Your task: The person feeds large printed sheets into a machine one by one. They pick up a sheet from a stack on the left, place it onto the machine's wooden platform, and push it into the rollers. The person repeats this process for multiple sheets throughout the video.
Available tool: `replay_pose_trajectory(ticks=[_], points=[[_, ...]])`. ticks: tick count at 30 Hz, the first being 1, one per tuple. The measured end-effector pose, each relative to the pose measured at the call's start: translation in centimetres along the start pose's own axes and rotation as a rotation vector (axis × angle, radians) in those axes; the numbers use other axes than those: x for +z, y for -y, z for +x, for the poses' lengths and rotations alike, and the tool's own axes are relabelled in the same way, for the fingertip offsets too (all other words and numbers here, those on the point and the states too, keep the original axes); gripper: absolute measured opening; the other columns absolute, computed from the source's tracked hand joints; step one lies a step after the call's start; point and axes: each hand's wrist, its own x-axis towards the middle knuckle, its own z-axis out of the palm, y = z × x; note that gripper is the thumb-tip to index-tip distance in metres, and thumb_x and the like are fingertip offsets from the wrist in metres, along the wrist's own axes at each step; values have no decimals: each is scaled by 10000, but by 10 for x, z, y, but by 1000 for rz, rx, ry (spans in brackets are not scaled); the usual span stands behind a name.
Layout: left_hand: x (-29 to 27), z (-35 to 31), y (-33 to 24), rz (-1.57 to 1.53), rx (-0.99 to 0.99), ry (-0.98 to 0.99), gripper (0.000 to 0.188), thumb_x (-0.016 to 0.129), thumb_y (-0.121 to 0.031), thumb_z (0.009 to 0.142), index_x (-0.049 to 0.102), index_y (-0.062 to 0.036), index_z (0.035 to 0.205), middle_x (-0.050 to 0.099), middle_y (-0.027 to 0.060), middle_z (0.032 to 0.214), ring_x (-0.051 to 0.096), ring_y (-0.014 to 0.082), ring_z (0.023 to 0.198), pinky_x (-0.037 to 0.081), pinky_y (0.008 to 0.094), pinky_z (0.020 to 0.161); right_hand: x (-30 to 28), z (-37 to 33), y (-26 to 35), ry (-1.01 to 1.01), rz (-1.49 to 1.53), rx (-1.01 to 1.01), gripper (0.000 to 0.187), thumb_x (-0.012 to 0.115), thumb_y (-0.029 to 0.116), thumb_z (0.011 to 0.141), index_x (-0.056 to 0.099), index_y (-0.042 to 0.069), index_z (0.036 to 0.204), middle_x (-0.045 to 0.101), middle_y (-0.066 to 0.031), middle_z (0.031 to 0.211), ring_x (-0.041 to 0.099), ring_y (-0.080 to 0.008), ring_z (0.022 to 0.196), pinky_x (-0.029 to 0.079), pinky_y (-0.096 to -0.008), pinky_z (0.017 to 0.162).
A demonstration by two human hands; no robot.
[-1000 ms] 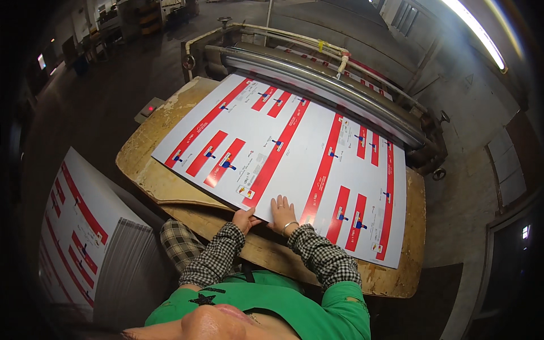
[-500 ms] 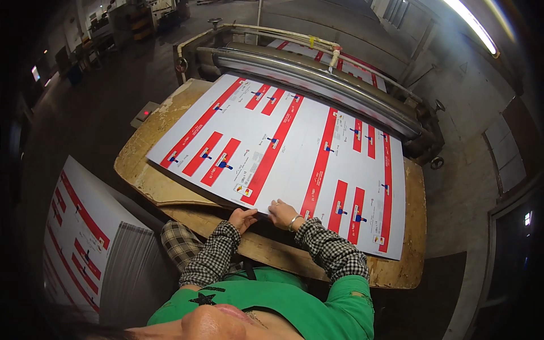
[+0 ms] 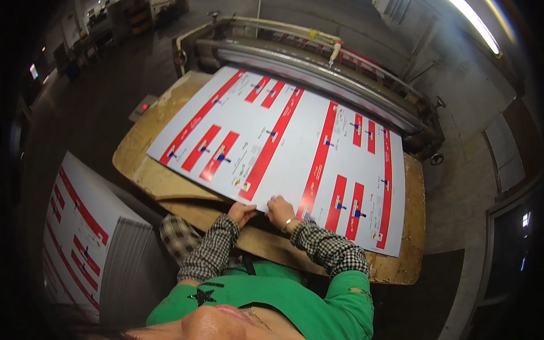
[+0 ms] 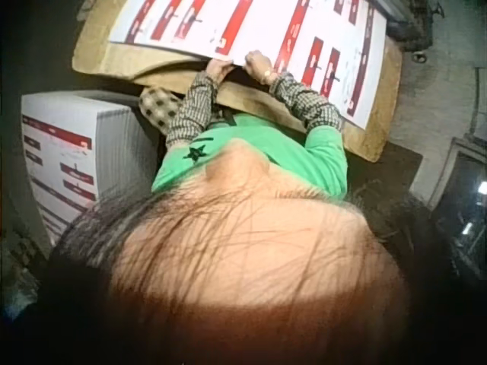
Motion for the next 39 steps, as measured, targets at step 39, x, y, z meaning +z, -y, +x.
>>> replay_pose_trajectory(ticks=[39], points=[[-8,5,4,-25,-46,-128,262,518,-139,901,496,36,1094,609,129,1022,631,214,851,546,328,696,9,77,-62,72,13,141,322,599,297,772,603,14,924,587,-199,985,532,-361,983,428,-452,833]])
